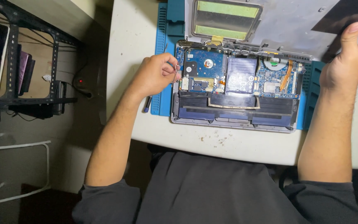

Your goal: Disassembling a laptop by removing the battery, disconnecting ribbon cables, and unscrewing internal components.

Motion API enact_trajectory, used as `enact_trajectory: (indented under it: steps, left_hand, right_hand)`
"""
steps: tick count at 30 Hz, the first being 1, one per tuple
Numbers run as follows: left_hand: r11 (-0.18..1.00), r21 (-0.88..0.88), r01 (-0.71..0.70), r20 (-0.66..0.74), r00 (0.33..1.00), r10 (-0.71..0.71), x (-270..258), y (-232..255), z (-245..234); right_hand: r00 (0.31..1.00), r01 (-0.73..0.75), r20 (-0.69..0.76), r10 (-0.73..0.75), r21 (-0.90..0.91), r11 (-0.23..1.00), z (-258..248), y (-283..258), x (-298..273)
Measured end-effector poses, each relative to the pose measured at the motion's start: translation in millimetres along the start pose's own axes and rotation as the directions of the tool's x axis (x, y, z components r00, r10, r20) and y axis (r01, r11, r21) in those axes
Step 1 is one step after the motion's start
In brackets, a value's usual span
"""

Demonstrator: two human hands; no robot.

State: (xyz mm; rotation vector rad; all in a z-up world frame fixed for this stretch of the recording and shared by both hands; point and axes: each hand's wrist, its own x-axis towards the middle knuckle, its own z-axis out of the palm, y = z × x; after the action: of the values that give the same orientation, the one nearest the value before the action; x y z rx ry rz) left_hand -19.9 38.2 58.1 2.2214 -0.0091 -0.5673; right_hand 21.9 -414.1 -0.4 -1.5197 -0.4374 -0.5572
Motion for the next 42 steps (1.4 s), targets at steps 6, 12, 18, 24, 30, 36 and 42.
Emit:
enact_trajectory:
  steps: [6, 12, 18, 24, 30, 36, 42]
  left_hand:
    - [0.998, 0.002, 0.065, 0.024, 0.998, -0.065, -3, 12, 0]
    - [0.997, 0.029, 0.072, -0.011, 0.997, -0.071, -3, 11, 2]
    - [0.997, -0.027, 0.072, -0.008, 0.997, -0.073, -1, 6, 5]
    - [1.000, 0.007, 0.005, -0.045, 0.999, -0.004, 2, -1, 8]
    - [0.999, 0.032, -0.020, -0.074, 0.997, 0.023, 1, -4, 12]
    - [0.994, 0.029, -0.105, -0.100, 0.989, 0.108, -1, -13, 19]
    - [0.989, 0.009, -0.148, -0.155, 0.977, 0.148, 0, -19, 23]
  right_hand:
    - [0.998, -0.040, -0.039, 0.041, 0.014, 0.999, -8, 10, -6]
    - [0.999, -0.035, -0.033, 0.035, 0.014, 0.999, -16, 18, -10]
    - [0.996, -0.062, -0.061, 0.064, 0.026, 0.998, -18, 21, -11]
    - [0.996, -0.070, -0.053, 0.071, 0.016, 0.997, -14, 15, -10]
    - [1.000, 0.003, -0.013, -0.003, 0.014, 1.000, -14, 18, -10]
    - [1.000, 0.007, -0.012, -0.006, 0.029, 1.000, -13, 17, -12]
    - [0.999, -0.027, -0.023, 0.027, -0.001, 1.000, -17, 22, -13]
